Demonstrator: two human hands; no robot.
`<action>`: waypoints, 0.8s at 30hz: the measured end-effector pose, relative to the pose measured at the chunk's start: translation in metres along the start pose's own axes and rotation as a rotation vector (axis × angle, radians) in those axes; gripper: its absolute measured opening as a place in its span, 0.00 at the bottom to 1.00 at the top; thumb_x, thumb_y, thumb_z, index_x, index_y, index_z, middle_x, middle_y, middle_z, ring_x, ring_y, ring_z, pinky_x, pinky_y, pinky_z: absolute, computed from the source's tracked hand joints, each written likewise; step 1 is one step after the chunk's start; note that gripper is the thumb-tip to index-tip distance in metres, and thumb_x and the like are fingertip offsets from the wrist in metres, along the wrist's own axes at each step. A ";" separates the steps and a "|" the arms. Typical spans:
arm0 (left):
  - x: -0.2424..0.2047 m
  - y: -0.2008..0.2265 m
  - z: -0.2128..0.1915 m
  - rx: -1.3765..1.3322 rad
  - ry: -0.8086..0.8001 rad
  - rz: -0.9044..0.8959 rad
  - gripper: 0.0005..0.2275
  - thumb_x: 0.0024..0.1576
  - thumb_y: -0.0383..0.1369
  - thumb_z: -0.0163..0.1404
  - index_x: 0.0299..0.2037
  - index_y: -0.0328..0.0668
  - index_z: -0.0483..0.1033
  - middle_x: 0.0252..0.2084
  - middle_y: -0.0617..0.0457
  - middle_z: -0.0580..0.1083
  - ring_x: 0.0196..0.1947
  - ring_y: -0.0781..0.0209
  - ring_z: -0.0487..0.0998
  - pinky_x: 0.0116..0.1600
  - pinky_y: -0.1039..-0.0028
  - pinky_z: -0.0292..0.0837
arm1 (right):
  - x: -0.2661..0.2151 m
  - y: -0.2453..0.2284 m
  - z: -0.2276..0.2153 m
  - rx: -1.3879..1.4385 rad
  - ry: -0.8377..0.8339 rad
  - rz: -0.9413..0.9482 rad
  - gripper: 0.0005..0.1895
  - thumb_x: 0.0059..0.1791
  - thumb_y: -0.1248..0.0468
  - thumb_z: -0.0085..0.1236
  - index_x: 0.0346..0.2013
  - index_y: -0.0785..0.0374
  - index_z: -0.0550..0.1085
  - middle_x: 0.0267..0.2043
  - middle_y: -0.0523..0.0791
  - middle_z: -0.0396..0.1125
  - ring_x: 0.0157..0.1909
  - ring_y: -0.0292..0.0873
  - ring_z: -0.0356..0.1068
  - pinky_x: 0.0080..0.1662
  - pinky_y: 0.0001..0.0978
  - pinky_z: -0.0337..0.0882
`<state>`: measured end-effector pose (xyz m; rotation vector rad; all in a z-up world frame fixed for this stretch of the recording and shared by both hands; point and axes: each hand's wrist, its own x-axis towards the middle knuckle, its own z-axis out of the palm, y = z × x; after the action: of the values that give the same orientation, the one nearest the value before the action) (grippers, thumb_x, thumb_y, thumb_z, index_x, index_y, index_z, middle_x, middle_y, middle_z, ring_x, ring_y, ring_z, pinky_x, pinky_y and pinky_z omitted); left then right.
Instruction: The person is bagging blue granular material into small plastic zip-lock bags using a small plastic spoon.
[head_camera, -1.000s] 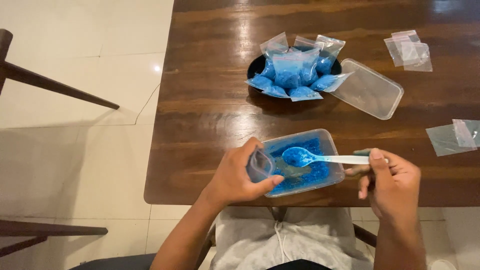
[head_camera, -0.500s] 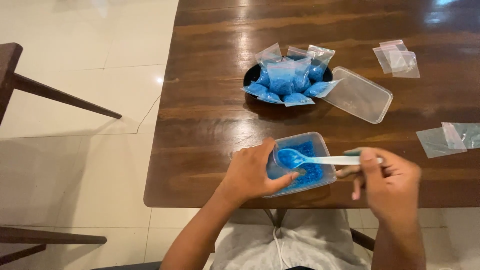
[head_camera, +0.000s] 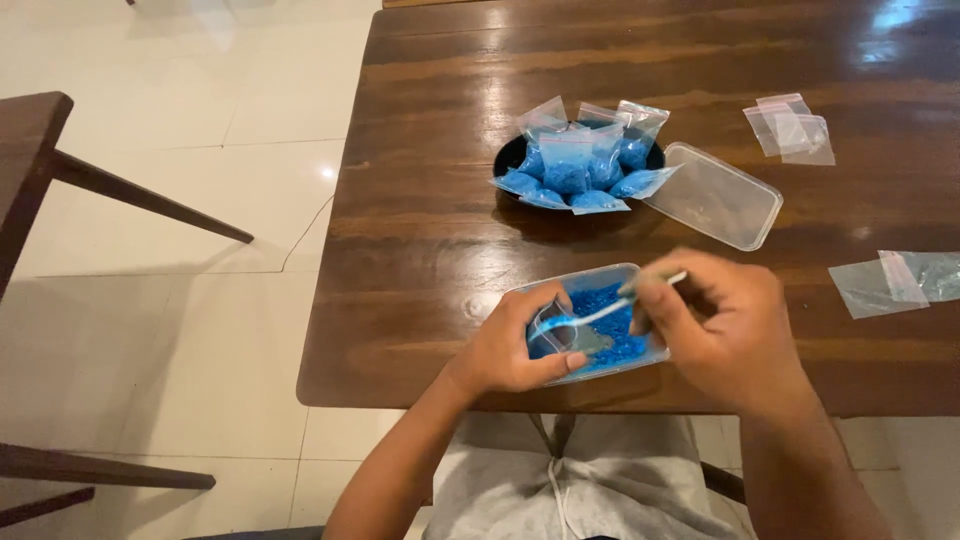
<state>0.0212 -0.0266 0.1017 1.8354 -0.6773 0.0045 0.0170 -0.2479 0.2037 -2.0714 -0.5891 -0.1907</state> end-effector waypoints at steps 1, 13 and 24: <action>-0.001 0.000 0.000 0.000 0.003 -0.001 0.19 0.52 0.52 0.53 0.40 0.47 0.66 0.29 0.57 0.67 0.27 0.64 0.67 0.33 0.73 0.61 | 0.002 -0.002 0.005 0.000 -0.003 -0.002 0.15 0.54 0.59 0.50 0.25 0.58 0.77 0.19 0.39 0.71 0.18 0.30 0.68 0.23 0.20 0.67; -0.008 0.013 0.007 -1.039 -0.250 -0.237 0.23 0.52 0.51 0.59 0.42 0.45 0.64 0.26 0.51 0.70 0.23 0.67 0.71 0.25 0.78 0.75 | 0.033 -0.011 0.026 0.138 -0.069 0.082 0.23 0.60 0.52 0.40 0.23 0.59 0.65 0.14 0.40 0.58 0.17 0.33 0.58 0.25 0.26 0.59; -0.005 -0.026 0.037 -1.666 -0.489 -0.037 0.18 0.54 0.42 0.51 0.42 0.34 0.60 0.19 0.36 0.70 0.11 0.51 0.74 0.18 0.74 0.71 | 0.048 -0.007 0.036 0.317 0.080 -0.069 0.23 0.63 0.59 0.39 0.25 0.61 0.69 0.11 0.42 0.55 0.17 0.33 0.55 0.26 0.23 0.60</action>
<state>0.0169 -0.0513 0.0632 0.2067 -0.6160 -0.8063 0.0517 -0.1992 0.2070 -1.7309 -0.6016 -0.2050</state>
